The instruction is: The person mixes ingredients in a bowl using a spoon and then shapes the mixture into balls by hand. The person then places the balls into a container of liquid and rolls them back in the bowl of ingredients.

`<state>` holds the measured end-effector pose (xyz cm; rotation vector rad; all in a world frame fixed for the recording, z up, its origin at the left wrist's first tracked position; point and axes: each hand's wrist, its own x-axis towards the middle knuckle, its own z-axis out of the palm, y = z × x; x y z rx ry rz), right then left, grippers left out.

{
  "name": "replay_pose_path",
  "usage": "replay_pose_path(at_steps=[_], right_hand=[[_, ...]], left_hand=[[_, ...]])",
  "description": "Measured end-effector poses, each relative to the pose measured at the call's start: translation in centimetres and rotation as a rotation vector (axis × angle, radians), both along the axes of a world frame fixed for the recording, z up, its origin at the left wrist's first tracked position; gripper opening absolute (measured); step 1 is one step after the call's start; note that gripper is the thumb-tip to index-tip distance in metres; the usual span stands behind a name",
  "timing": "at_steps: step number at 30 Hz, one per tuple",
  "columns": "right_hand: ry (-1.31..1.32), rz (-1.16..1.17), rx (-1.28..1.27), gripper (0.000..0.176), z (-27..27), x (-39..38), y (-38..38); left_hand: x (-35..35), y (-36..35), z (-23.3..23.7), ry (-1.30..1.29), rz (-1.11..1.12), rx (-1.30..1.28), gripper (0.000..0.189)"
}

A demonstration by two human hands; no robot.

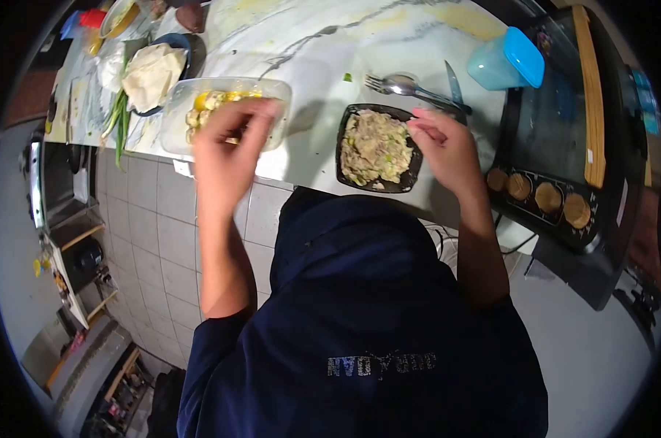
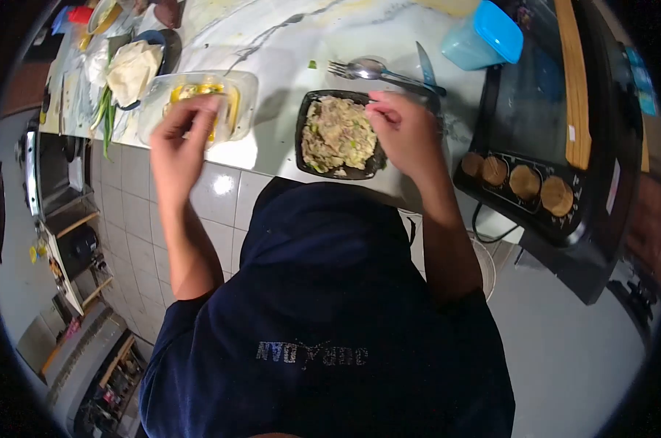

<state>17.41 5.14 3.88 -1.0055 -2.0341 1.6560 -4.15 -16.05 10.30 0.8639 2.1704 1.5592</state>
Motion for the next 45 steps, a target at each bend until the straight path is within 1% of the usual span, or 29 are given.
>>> replay_pose_path(at_steps=[2, 4, 5, 6, 7, 8, 10, 11, 14, 15, 17, 20, 23, 26, 28, 29, 30, 32, 33, 35, 39, 41, 42, 44, 45], right_hand=[[-0.151, 0.219, 0.288, 0.03, 0.8, 0.0, -0.7], [-0.12, 0.221, 0.258, 0.032, 0.3, 0.0, -1.8], [-0.114, 0.299, 0.517, 0.032, 0.4, 0.0, -2.2], [-0.108, 0.374, 0.776, 0.032, 0.3, 0.0, -2.4], [-0.181, 0.435, 0.797, 0.032, 0.2, 0.1, -2.5], [-0.184, 0.43, 0.797, 0.032, 0.0, 0.1, -2.7], [-0.178, 0.304, 0.858, 0.03, -0.6, -0.4, -3.3], [-0.18, 0.302, 0.859, 0.03, -0.9, -0.7, -3.6], [-0.164, 0.232, 0.84, 0.035, -2.1, -1.9, -4.9], [-0.216, 0.204, 0.831, 0.038, -2.5, -2.6, -5.4], [-0.284, 0.175, 0.805, 0.048, -2.9, -3.3, -6.1], [-0.346, 0.147, 0.844, 0.052, -2.9, -4.6, -7.0], [-0.363, 0.16, 0.833, 0.05, -3.5, -5.2, -7.0], [-0.36, 0.179, 0.85, 0.047, -3.5, -5.3, -6.5], [-0.334, 0.186, 0.865, 0.037, -3.4, -5.0, -6.2], [-0.256, 0.14, 0.922, 0.037, -3.5, -4.8, -6.2], [-0.257, 0.143, 0.922, 0.037, -3.5, -4.8, -6.3], [-0.215, 0.203, 1.014, 0.034, -3.5, -4.8, -6.4], [-0.218, 0.206, 1.013, 0.034, -3.6, -4.9, -6.3], [-0.314, 0.243, 0.973, 0.035, -3.7, -5.1, -6.4], [-0.348, 0.302, 0.894, 0.038, -4.0, -4.8, -5.7], [-0.23, 0.27, 0.897, 0.038, -4.1, -4.7, -5.5], [-0.233, 0.268, 0.899, 0.038, -4.1, -4.8, -5.4], [-0.131, 0.275, 0.943, 0.032, -4.0, -5.0, -5.3], [-0.135, 0.277, 0.942, 0.032, -4.1, -5.0, -5.4]], left_hand=[[2.3, 1.7, -2.1, 0.046, -0.248, 0.079, 0.013], [4.2, 3.6, -3.1, -0.048, -0.396, -0.064, 0.011], [4.6, 4.2, -4.3, -0.046, -0.401, -0.061, 0.011], [4.8, 4.9, -5.9, 0.206, -0.372, -0.046, 0.016], [5.1, 5.2, -7.0, 0.456, -0.338, -0.03, 0.021], [5.5, 5.3, -7.9, 0.455, -0.343, -0.027, 0.021], [6.1, 5.6, -8.7, 0.244, -0.129, -0.006, 0.033], [6.2, 5.4, -9.1, 0.241, -0.132, -0.059, 0.041], [6.5, 5.0, -10.7, 0.193, -0.091, -0.044, 0.039], [6.5, 5.0, -10.9, 0.153, -0.092, 0.0, 0.037], [6.5, 5.0, -11.5, 0.182, -0.102, 0.016, 0.037], [6.5, 5.2, -11.0, 0.224, -0.108, 0.027, 0.035], [6.5, 5.3, -11.2, 0.259, -0.068, 0.014, 0.035], [6.7, 5.3, -11.1, 0.219, -0.039, 0.029, 0.034], [6.8, 5.2, -11.1, 0.198, -0.03, 0.018, 0.032], [6.8, 5.2, -11.2, 0.203, -0.032, 0.024, 0.032], [6.8, 5.2, -11.2, 0.206, -0.034, 0.029, 0.031], [6.9, 5.3, -11.3, 0.184, -0.025, 0.028, 0.03], [6.9, 5.3, -11.4, 0.19, -0.019, 0.018, 0.03], [7.0, 5.3, -11.6, 0.194, -0.012, 0.005, 0.03], [7.5, 5.8, -11.5, 0.151, 0.051, 0.023, 0.026], [7.6, 5.8, -11.4, 0.135, 0.07, 0.025, 0.025], [7.5, 5.8, -11.4, 0.155, 0.058, 0.014, 0.025], [7.4, 5.7, -11.5, 0.172, 0.045, 0.003, 0.024], [7.4, 5.7, -11.6, 0.182, 0.045, 0.014, 0.025]])
